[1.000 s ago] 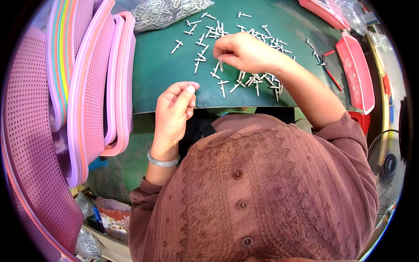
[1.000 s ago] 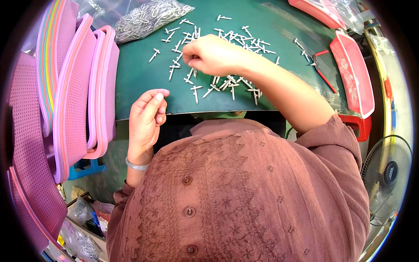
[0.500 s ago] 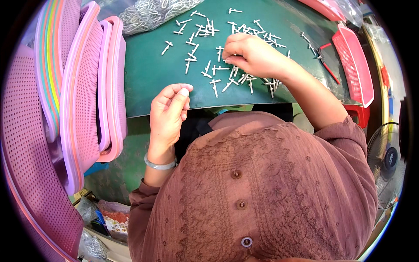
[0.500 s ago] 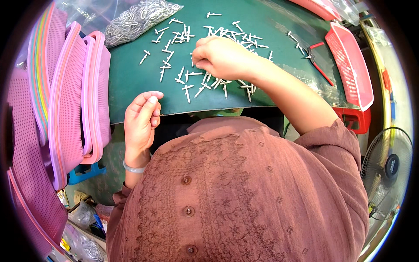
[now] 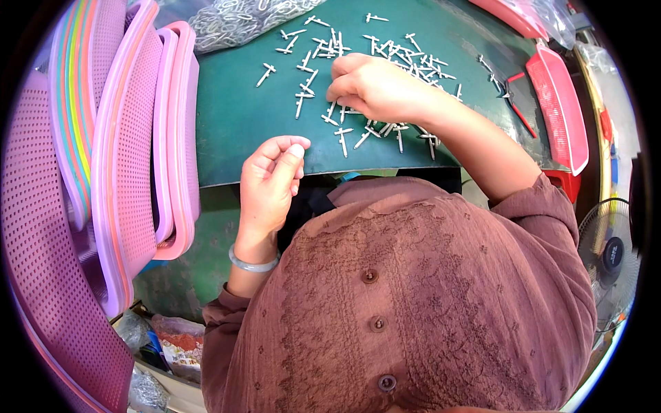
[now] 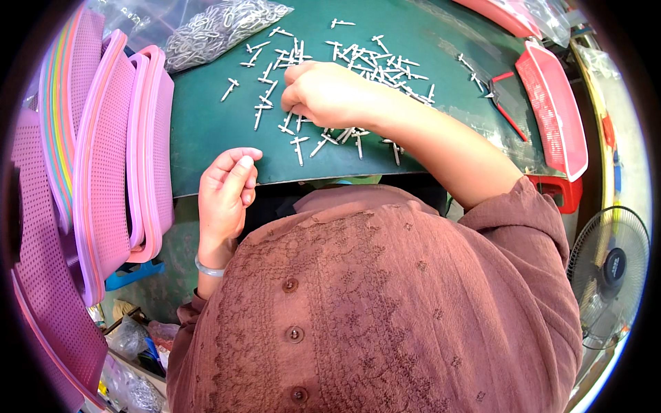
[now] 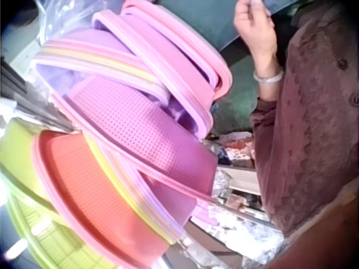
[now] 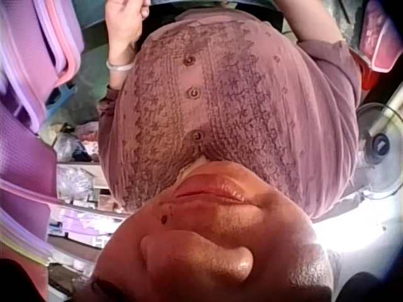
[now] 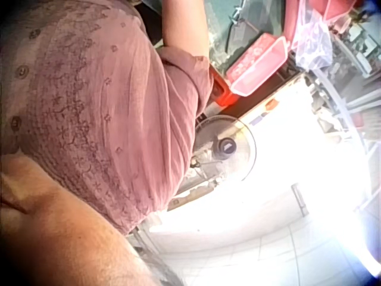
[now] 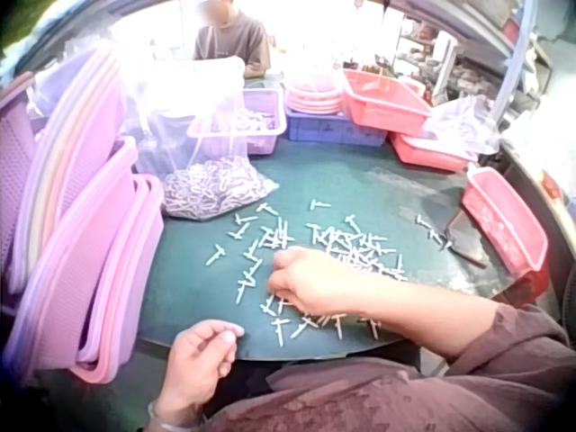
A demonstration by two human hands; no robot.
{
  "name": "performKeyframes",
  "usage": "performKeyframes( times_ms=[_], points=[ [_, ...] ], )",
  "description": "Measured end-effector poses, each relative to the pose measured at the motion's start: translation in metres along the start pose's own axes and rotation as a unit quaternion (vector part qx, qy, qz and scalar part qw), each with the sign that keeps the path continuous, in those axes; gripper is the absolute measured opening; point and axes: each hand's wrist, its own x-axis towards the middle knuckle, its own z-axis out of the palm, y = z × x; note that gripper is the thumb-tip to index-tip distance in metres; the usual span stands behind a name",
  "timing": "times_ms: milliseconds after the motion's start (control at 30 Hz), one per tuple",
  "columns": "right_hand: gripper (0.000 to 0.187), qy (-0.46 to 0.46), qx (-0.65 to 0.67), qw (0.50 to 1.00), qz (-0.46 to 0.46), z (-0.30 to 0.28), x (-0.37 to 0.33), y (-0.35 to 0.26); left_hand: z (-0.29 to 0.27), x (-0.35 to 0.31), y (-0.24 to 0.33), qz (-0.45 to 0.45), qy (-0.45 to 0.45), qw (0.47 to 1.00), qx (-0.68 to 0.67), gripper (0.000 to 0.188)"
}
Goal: The person uses pliers to trim the excess plastic from small white T-shaped components. The person picks up a component, trims it, and then places it into a pink basket.
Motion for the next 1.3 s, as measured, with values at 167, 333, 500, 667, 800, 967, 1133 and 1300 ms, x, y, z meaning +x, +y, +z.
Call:
performKeyframes(
  times_ms=[167,333,500,667,800,967,1133,1300],
  points=[
    [0.005,0.002,-0.03,0.999,-0.033,0.004,0.004,0.005,-0.002,0.001,0.0,0.0,-0.008,1.0,-0.004,0.014],
    [0.007,0.007,-0.027,0.999,-0.021,0.006,0.002,0.007,-0.003,0.0,0.001,-0.011,-0.011,1.0,0.008,0.014],
    [0.005,0.038,-0.008,0.999,-0.026,0.0,0.001,0.005,-0.004,0.0,0.001,-0.017,-0.011,1.0,0.02,0.014],
    [0.012,0.006,-0.055,0.996,-0.068,-0.005,-0.003,0.005,-0.004,0.0,0.001,-0.017,-0.015,1.0,0.011,0.014],
    [0.013,0.006,-0.039,0.997,-0.063,-0.006,-0.004,0.009,-0.003,0.0,0.002,-0.019,-0.015,1.0,0.013,0.013],
    [0.01,-0.004,-0.051,0.998,-0.042,0.001,0.001,0.006,-0.005,-0.001,0.0,-0.011,-0.02,1.0,0.005,0.013],
    [0.011,0.002,-0.03,0.999,-0.028,0.002,0.005,0.009,-0.005,0.0,-0.001,-0.008,-0.023,1.0,0.007,0.014],
    [0.017,-0.043,0.397,0.881,0.252,-0.013,0.009,-0.014,0.0,0.002,0.009,-0.02,-0.005,0.998,-0.066,0.014]
  ],
)
